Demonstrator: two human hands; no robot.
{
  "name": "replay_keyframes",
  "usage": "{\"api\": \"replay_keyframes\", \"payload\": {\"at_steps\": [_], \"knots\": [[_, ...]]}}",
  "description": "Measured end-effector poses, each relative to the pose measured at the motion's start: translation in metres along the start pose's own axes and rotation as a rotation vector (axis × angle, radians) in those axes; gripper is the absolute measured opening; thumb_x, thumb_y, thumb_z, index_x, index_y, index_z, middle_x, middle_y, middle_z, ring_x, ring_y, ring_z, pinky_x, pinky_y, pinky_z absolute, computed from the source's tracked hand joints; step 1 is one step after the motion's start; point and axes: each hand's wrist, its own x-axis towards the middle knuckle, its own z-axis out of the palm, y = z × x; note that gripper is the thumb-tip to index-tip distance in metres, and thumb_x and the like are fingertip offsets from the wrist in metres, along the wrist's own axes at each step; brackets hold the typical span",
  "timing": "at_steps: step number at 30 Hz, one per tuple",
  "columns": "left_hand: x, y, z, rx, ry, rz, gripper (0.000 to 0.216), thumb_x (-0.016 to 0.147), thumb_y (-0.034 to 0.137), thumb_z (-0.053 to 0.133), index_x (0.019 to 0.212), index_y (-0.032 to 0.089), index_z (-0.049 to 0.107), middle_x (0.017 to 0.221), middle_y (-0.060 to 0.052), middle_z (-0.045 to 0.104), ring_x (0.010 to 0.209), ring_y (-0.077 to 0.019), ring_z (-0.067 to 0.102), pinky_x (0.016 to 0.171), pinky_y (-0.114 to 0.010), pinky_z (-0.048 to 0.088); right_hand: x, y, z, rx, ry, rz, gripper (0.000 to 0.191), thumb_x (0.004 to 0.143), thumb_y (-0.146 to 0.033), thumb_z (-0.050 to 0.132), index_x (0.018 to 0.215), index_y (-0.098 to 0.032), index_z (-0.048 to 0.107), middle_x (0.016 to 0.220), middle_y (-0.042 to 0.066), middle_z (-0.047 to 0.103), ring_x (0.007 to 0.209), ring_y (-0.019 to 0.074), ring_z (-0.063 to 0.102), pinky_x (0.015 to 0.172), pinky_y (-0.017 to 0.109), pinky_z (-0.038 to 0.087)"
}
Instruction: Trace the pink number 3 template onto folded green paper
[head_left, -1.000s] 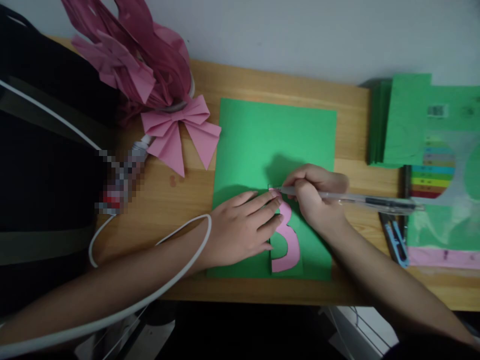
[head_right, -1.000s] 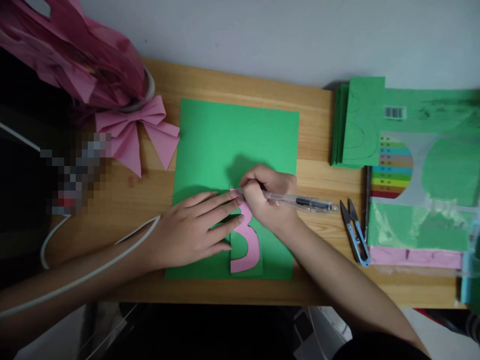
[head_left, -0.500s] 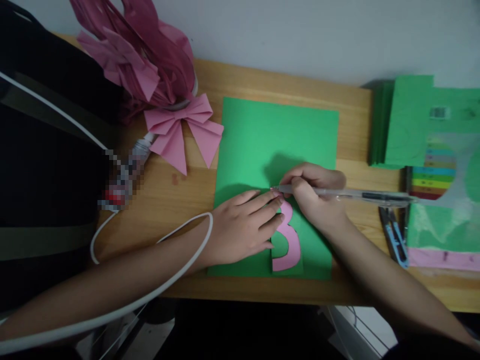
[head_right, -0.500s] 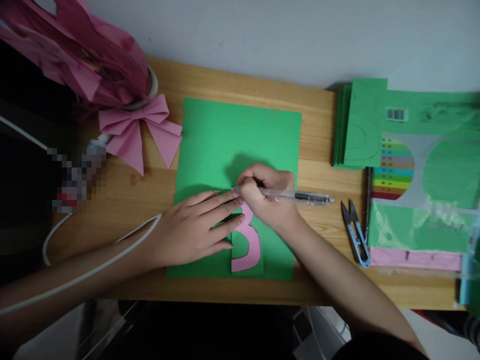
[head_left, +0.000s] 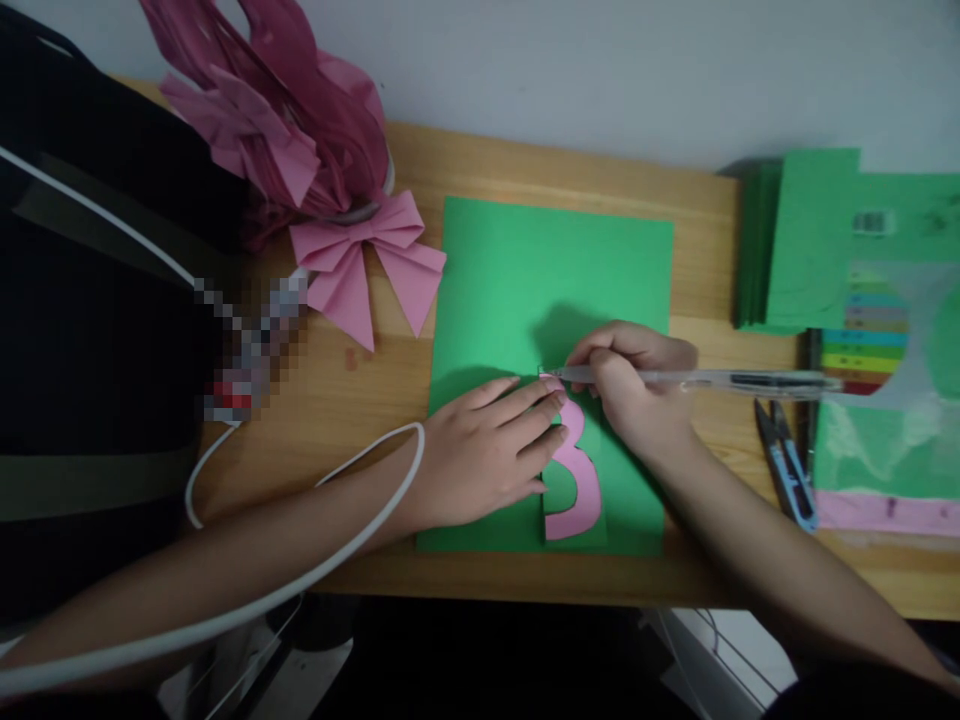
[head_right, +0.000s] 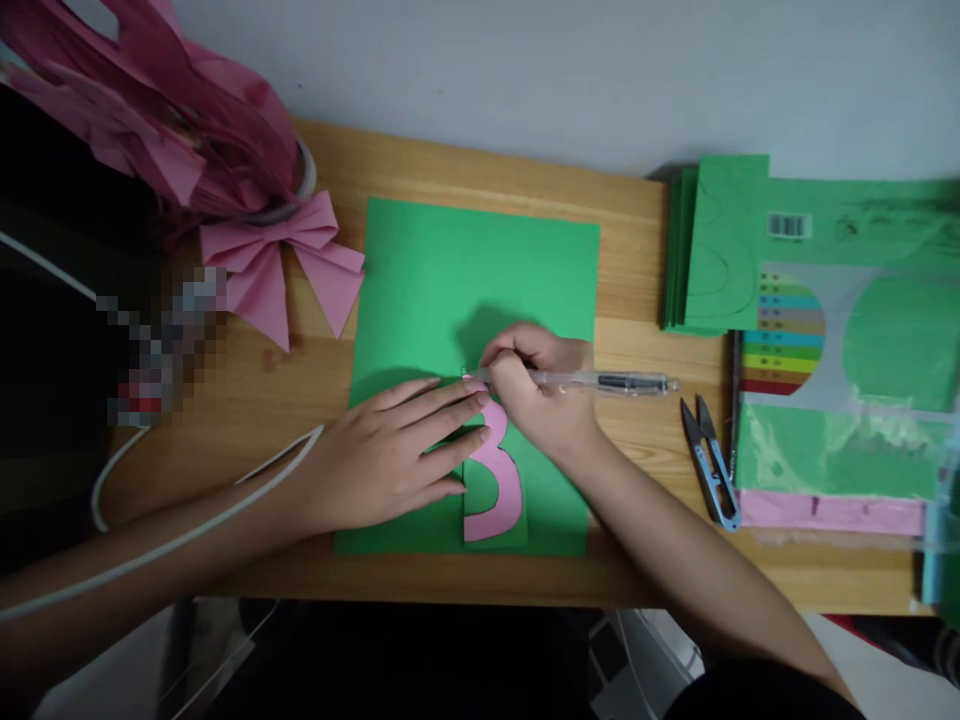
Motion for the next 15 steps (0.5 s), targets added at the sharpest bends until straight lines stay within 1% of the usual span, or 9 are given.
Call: {"api": "replay_keyframes", "payload": {"at_steps": [6, 11, 15], "knots": [[0.0, -0.0006, -0.0011, -0.021, -0.011, 0.009, 0.044, 0.087, 0.042, 0.068, 0.119, 0.014, 0.062, 0.134, -0.012, 0.061, 0.132, -0.0273, 0.05, 0.109, -0.039, 0.039, -0.0007, 0.0046, -0.0028, -0.006, 0.021, 0.02, 0.021, 0.069, -0.015, 0.048, 0.056, -0.023, 0.062, 0.048, -0.001, 0.058, 0.045, 0.0138, 0.05, 0.044, 0.028, 0.037], [0.0004, -0.0004, -0.0006, -0.033, -0.019, 0.005, 0.043, 0.086, 0.041, 0.069, 0.119, 0.014, 0.062, 0.134, -0.012, 0.061, 0.132, -0.0272, 0.05, 0.108, -0.039, 0.039, -0.0003, 0.0, -0.0019, -0.05, 0.011, -0.006, 0.021, 0.069, -0.017, 0.047, 0.056, -0.022, 0.062, 0.047, -0.002, 0.058, 0.045, 0.013, 0.05, 0.044, 0.026, 0.038], [0.0015, -0.0005, -0.0004, -0.001, 0.009, 0.01, 0.043, 0.085, 0.043, 0.069, 0.117, 0.015, 0.063, 0.131, -0.01, 0.063, 0.128, -0.0266, 0.053, 0.106, -0.038, 0.041, -0.0001, -0.003, -0.0019, -0.077, -0.004, -0.039, 0.021, 0.07, -0.017, 0.047, 0.055, -0.022, 0.062, 0.048, -0.002, 0.059, 0.044, 0.0115, 0.051, 0.044, 0.025, 0.039]]}}
